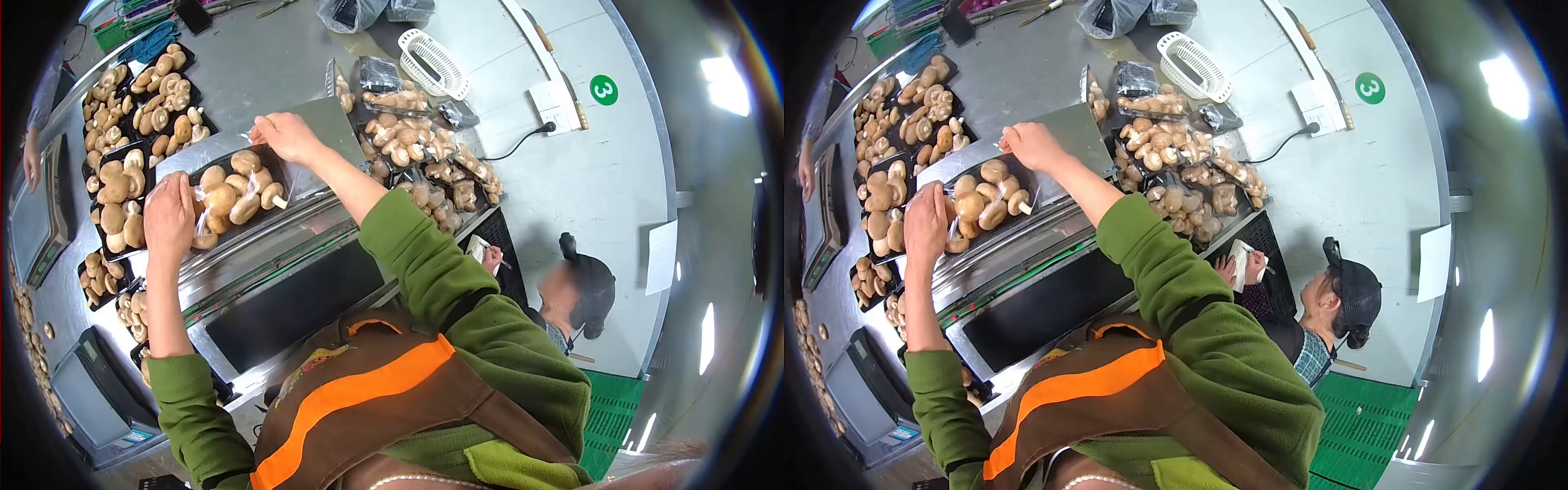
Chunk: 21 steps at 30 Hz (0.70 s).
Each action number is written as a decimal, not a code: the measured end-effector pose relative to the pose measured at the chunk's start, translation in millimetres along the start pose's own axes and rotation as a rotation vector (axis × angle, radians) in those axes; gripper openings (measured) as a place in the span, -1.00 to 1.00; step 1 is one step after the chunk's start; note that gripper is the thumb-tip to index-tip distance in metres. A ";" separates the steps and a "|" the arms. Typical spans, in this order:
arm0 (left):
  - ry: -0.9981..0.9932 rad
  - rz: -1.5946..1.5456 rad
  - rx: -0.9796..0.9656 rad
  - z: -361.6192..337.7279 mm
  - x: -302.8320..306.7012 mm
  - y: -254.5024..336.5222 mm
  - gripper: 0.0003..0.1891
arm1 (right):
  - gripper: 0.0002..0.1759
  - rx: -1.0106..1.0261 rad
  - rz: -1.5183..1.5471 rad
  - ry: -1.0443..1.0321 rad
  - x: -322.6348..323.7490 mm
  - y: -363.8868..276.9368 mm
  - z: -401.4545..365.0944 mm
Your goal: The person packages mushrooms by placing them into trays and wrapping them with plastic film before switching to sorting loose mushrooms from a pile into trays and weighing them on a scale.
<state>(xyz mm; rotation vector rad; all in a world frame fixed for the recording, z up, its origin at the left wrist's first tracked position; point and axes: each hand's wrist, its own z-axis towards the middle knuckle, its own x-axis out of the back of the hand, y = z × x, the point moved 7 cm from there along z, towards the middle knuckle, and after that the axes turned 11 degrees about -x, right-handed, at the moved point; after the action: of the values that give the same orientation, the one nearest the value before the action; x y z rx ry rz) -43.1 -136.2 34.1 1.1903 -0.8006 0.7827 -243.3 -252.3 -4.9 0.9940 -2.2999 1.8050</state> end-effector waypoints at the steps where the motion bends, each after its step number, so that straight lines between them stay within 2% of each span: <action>1: 0.004 0.003 -0.005 0.2 7.7 8.7 -0.65 | -0.47 0.066 -0.057 0.050 4.1 -6.9 -0.5; 2: 0.010 -0.089 0.085 -1.8 16.7 12.9 -0.66 | -0.47 0.071 -0.057 0.056 7.6 -9.9 -0.2; 3: 0.020 -0.182 0.177 -4.1 21.8 13.6 -0.66 | -0.42 0.023 -0.255 0.005 6.2 -9.3 2.6; 4: 0.026 -0.228 0.181 -6.4 17.1 2.1 -0.66 | -0.37 -0.025 -0.453 -0.045 4.3 -7.0 3.4; 5: 0.034 -0.226 0.178 -10.3 16.0 -3.3 -0.66 | -0.37 -0.018 -0.455 -0.041 8.0 -7.8 -0.6; 7: 0.165 -0.468 0.216 -26.6 17.3 -15.2 -0.63 | -0.29 -0.370 -0.072 -0.301 4.8 15.9 -23.6; 8: 0.219 -0.499 0.246 -37.1 15.6 -24.6 -0.62 | -0.36 -0.279 0.073 -0.334 5.9 9.2 -36.0; 9: 0.224 -0.497 0.244 -48.5 13.2 -32.4 -0.62 | -0.36 -0.274 0.071 -0.335 5.5 17.1 -41.6; 11: 0.089 -0.689 0.434 -71.7 -9.9 -49.2 -0.61 | -0.45 -0.223 0.251 -0.426 -0.8 36.1 -51.9; 12: 0.135 -0.764 0.497 -75.7 -15.4 -46.9 -0.62 | -0.55 -0.260 0.350 -0.342 -1.3 38.5 -58.4; 13: 0.134 -0.764 0.494 -76.2 -17.5 -42.6 -0.62 | -0.55 -0.258 0.351 -0.340 -8.1 37.4 -65.7; 15: 0.262 -0.575 0.463 -75.5 -8.4 -35.0 -0.61 | -0.59 -0.241 0.191 0.018 4.0 36.3 -73.9; 16: 0.336 -0.565 0.446 -75.3 -8.4 -34.2 -0.60 | -0.61 -0.149 0.149 0.068 6.1 28.4 -79.8; 17: 0.328 -0.568 0.436 -77.9 -9.9 -29.8 -0.60 | -0.61 -0.152 0.154 0.081 6.4 29.8 -91.0; 19: 0.521 -0.507 0.356 -92.9 18.8 2.0 -0.60 | -0.60 -0.101 0.242 0.242 11.6 10.6 -139.1; 20: 0.428 -0.548 0.387 -103.8 22.0 9.4 -0.61 | -0.62 -0.064 0.371 0.187 4.9 34.7 -149.3; 21: 0.387 -0.595 0.394 -118.9 18.2 14.4 -0.62 | -0.64 -0.231 0.567 0.113 -1.9 35.9 -178.4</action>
<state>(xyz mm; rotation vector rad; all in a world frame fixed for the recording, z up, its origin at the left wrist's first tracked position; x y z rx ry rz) -32.3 -15.5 35.2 1.4653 0.0474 0.6495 -320.1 -89.2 20.1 0.2060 -2.8199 1.6237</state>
